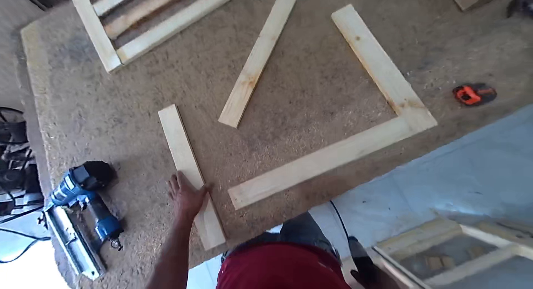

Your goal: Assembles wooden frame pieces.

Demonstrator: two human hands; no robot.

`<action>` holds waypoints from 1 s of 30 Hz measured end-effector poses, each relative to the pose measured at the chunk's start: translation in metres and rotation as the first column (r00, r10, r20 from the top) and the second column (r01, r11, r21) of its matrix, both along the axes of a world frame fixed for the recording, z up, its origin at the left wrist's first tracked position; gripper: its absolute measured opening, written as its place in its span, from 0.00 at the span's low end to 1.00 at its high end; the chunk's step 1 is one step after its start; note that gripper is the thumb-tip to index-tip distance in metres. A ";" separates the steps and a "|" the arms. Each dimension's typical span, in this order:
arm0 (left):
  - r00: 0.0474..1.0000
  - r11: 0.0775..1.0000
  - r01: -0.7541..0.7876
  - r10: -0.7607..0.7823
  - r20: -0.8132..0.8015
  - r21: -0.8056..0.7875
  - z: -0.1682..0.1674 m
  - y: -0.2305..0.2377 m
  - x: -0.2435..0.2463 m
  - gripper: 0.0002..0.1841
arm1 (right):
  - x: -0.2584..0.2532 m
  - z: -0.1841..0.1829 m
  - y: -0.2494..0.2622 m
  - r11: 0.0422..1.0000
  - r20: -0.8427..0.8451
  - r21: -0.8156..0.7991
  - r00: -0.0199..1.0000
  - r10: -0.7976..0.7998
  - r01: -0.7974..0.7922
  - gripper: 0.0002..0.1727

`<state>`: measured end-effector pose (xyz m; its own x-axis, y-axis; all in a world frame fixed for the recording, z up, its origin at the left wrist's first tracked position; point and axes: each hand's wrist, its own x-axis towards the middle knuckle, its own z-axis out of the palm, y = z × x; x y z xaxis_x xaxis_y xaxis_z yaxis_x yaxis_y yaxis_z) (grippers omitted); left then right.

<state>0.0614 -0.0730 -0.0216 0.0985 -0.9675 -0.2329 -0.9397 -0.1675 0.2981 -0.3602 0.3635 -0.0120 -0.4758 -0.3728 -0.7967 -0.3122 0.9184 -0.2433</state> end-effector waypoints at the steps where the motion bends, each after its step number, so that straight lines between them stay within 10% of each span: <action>1: 0.998 0.998 0.050 -0.050 -0.031 -0.024 -0.009 0.011 0.006 0.64 | 0.020 0.001 0.002 1.000 0.005 -0.003 1.000 -0.011 0.011 0.36; 13: 0.971 0.993 0.037 -0.062 -0.232 -0.111 -0.013 -0.075 -0.048 0.54 | 0.245 0.092 -0.079 0.971 0.168 -0.173 0.966 0.197 -0.168 0.31; 30: 0.971 0.984 0.115 -0.140 -0.191 -0.135 -0.017 -0.062 -0.063 0.49 | 0.284 0.091 -0.131 0.977 0.141 -0.178 0.980 0.140 -0.114 0.33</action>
